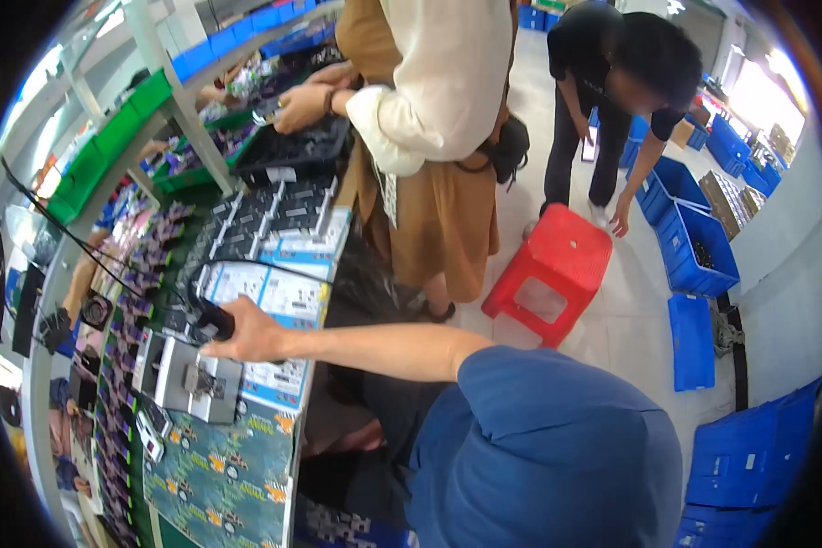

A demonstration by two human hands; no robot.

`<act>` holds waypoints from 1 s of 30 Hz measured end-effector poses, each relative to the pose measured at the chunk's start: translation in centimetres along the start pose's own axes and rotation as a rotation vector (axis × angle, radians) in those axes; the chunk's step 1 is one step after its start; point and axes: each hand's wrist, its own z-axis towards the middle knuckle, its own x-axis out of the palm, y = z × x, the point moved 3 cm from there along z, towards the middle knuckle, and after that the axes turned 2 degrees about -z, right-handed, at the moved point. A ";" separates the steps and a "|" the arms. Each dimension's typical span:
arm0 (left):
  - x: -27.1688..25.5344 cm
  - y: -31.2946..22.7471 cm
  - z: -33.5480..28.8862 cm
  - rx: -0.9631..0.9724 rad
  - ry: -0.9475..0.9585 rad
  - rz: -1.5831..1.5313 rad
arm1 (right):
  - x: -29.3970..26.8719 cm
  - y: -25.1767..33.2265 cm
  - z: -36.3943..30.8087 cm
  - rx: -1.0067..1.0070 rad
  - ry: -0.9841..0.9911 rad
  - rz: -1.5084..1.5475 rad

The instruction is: Assembling small electronic toy components using an electric screwdriver on a factory production line.

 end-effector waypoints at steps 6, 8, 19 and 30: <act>1.8 5.5 -5.6 0.078 0.009 0.118 | -0.5 -0.3 -0.3 0.004 0.093 -0.019; 4.8 9.4 -7.8 0.095 0.021 0.129 | -0.8 -0.8 -0.2 -0.013 0.078 -0.005; 11.4 -6.1 0.4 0.262 0.047 0.162 | 0.4 -1.1 -0.4 -0.004 0.143 0.094; 14.3 -23.9 -4.3 -0.012 -0.324 -0.457 | 0.8 4.0 2.7 -0.133 0.134 0.317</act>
